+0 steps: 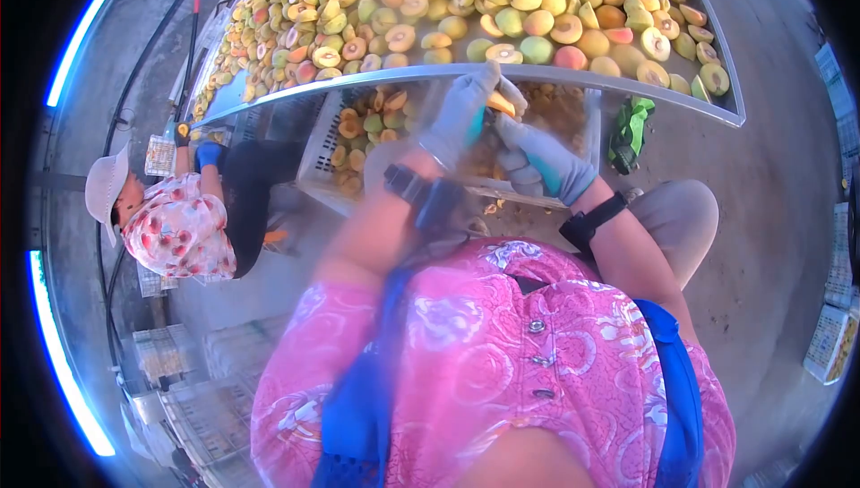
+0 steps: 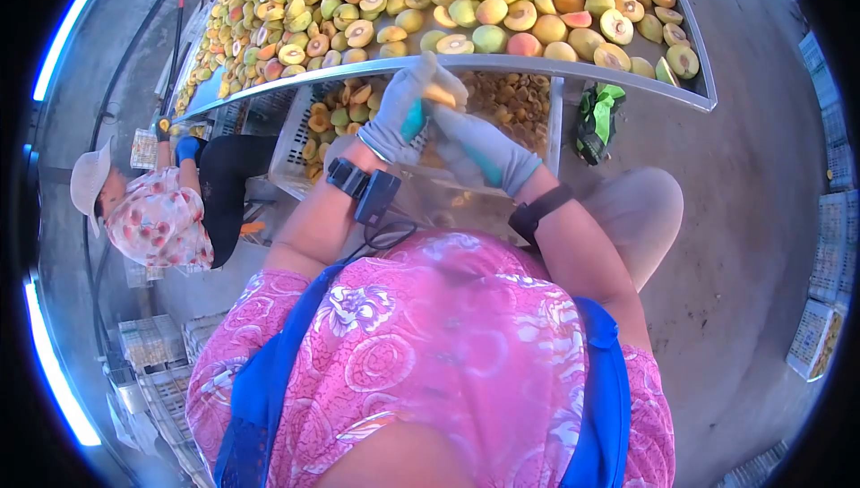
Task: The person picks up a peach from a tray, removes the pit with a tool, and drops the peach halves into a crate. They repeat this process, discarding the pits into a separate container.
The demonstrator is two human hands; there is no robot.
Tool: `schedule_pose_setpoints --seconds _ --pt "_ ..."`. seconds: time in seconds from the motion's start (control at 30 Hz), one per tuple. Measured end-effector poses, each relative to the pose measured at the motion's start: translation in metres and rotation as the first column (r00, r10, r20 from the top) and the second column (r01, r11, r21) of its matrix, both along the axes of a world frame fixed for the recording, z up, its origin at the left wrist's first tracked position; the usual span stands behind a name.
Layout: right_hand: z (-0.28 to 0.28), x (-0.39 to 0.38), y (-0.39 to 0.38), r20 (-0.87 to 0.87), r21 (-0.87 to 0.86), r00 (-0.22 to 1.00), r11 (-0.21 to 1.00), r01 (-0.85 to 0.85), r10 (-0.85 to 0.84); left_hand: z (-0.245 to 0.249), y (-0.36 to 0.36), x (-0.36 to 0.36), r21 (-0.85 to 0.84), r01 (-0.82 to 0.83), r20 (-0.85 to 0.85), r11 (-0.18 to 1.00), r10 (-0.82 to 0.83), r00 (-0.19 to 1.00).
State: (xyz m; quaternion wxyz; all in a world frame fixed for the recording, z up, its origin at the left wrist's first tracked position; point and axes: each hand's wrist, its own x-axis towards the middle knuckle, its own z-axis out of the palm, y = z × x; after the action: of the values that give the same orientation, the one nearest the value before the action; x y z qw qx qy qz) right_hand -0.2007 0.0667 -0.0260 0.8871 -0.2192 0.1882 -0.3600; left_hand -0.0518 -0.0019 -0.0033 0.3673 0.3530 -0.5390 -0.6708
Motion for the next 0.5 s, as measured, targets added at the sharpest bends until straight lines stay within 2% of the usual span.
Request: schedule_pose_setpoints --seconds 0.1,0.17,0.23,0.3,0.33,0.4,0.43,0.5 --pt "0.008 -0.002 0.004 -0.030 0.050 0.999 0.999 -0.010 0.011 -0.002 -0.003 0.004 0.023 0.028 0.021 0.999 -0.029 0.999" --pt "-0.007 -0.006 -0.002 -0.004 0.037 0.998 0.997 -0.065 0.065 -0.005 -0.002 0.005 0.244 0.031 -0.095 0.969 -0.008 0.995" --pt "-0.017 -0.005 -0.006 0.026 0.013 0.992 0.992 -0.128 0.127 -0.005 -0.003 0.007 0.225 0.018 -0.095 0.974 0.004 0.995" --pt "-0.022 -0.005 -0.007 -0.010 0.024 0.989 0.989 -0.149 0.149 -0.007 -0.007 0.010 0.069 0.095 0.004 0.993 -0.095 0.995" --pt "-0.020 -0.003 -0.006 -0.015 0.028 0.989 0.988 -0.149 0.150 -0.012 -0.008 0.008 0.071 0.094 -0.002 0.993 -0.095 0.996" --pt "-0.015 0.005 -0.002 -0.267 0.012 0.964 1.000 -0.004 0.007 -0.023 -0.008 0.007 -0.158 0.018 0.256 0.987 0.023 0.966" --pt "-0.018 0.004 -0.002 -0.268 0.014 0.963 1.000 -0.006 0.009 -0.022 -0.008 0.008 -0.157 0.016 0.255 0.987 0.025 0.967" --pt "-0.024 0.003 -0.005 -0.101 0.050 0.987 0.992 -0.117 0.121 -0.018 -0.010 0.013 -0.040 0.077 0.187 0.996 -0.069 0.980"
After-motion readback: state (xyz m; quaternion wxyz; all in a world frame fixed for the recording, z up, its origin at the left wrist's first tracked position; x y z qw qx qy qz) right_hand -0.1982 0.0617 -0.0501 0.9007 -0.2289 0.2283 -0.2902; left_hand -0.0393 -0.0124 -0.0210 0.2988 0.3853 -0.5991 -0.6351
